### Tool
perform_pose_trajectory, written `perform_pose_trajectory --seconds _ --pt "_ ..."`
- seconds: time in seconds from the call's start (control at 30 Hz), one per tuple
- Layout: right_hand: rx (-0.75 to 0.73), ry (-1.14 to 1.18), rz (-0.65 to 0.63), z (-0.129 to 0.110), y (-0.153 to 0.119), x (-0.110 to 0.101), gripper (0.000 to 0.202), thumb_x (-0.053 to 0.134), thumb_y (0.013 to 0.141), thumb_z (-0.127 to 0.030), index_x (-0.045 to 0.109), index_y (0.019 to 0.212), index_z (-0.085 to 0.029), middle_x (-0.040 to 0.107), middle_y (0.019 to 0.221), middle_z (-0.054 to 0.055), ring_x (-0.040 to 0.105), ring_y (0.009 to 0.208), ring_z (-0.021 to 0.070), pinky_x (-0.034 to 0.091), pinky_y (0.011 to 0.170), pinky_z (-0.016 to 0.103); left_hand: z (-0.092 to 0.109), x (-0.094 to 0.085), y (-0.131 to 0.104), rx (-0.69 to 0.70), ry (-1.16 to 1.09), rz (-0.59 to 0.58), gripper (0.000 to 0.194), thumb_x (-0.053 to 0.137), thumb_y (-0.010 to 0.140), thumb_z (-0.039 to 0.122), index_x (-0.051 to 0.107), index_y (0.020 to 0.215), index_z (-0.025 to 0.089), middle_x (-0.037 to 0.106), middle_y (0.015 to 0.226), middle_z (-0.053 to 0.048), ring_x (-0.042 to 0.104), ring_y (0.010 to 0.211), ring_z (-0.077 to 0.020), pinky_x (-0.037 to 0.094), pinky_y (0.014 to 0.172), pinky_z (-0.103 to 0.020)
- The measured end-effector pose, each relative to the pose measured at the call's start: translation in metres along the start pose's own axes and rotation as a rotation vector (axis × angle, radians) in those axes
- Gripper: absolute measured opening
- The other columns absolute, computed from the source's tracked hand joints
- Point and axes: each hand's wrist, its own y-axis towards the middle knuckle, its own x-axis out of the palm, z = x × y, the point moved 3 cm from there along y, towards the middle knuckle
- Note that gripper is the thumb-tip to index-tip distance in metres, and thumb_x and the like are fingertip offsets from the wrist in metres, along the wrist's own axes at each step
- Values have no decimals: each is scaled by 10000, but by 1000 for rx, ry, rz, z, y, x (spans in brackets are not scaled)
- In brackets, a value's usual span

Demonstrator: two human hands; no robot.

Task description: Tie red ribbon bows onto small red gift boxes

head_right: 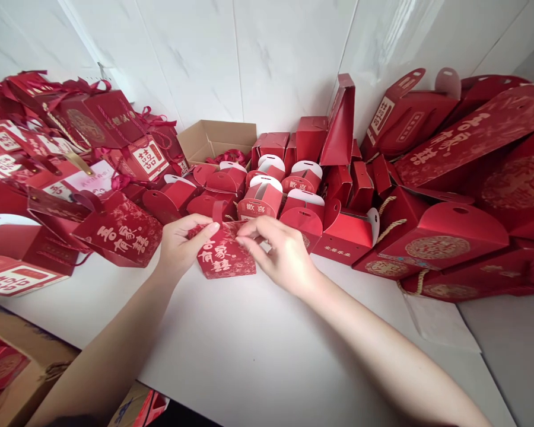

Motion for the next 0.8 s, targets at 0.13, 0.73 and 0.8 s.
perform_pose_trajectory --seconds 0.13,0.73,0.8 --pt "62 142 -73 -5 -3 11 33 621 929 -201 654 932 -201 704 864 18 639 748 135 524 669 257 7 11 -9 -4 -53 -52 132 684 842 275 735 782 169 713 730 3 631 694 -129 489 658 -213" --pt "279 227 -95 3 -4 17 95 622 928 -299 665 926 -215 722 848 30 679 784 175 548 718 300 14 13 -15 37 -54 -180 264 547 933 324 647 746 167 495 611 16 458 582 -109 392 538 -230" --pt "289 249 -84 5 -4 17 101 624 925 -315 642 925 -215 716 847 31 678 787 178 551 719 306 14 14 -15 51 -24 -149 221 565 918 304 672 781 168 556 632 10 506 596 -115 424 555 -227"
